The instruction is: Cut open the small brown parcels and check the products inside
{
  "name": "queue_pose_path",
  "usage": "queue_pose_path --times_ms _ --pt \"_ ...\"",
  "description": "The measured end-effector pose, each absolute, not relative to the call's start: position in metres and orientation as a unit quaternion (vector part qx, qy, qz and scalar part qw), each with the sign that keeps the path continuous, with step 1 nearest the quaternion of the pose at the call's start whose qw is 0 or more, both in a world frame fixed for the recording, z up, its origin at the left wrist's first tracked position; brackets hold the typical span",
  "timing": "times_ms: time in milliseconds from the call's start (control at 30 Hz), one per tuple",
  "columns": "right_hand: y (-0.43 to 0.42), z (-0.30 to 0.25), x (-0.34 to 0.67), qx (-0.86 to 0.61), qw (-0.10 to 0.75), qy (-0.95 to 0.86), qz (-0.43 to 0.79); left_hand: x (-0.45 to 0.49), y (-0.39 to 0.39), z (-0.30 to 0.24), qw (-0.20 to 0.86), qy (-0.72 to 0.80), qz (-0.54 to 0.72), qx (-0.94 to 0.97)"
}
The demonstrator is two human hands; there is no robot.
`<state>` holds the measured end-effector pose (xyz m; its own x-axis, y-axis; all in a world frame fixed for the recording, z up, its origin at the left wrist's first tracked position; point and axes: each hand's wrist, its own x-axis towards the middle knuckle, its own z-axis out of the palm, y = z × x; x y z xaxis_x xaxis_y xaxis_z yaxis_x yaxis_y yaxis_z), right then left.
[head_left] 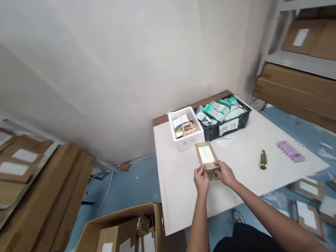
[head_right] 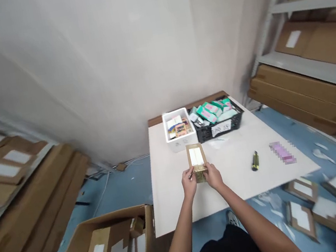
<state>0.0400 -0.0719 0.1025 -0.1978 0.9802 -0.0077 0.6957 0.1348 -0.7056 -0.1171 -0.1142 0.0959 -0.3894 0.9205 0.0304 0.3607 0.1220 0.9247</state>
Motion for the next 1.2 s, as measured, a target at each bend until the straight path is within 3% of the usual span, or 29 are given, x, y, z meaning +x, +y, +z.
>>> queue_pose_path --times_ms 133,333,500,733,1033,1200 --pt "-0.037 0.075 0.101 -0.601 0.227 -0.698 0.316 -0.054 -0.078 0.071 0.315 0.708 0.418 0.474" --pt "-0.022 0.032 0.141 -0.553 0.069 -0.727 0.401 -0.041 -0.079 0.043 0.368 0.773 0.211 0.471" --pt "-0.016 0.028 0.176 -0.588 0.104 -0.71 0.374 -0.071 -0.041 0.056 0.285 0.779 0.102 0.549" --pt "0.017 0.031 0.266 -0.677 0.121 -0.651 0.321 -0.085 0.048 0.055 0.307 0.665 -0.141 0.666" --pt "0.055 -0.029 0.336 -0.812 0.029 -0.449 0.37 -0.087 0.052 0.038 0.28 0.661 -0.236 0.655" --pt "0.065 -0.07 0.325 -0.861 0.047 -0.375 0.342 -0.076 0.048 0.043 0.298 0.663 -0.261 0.635"
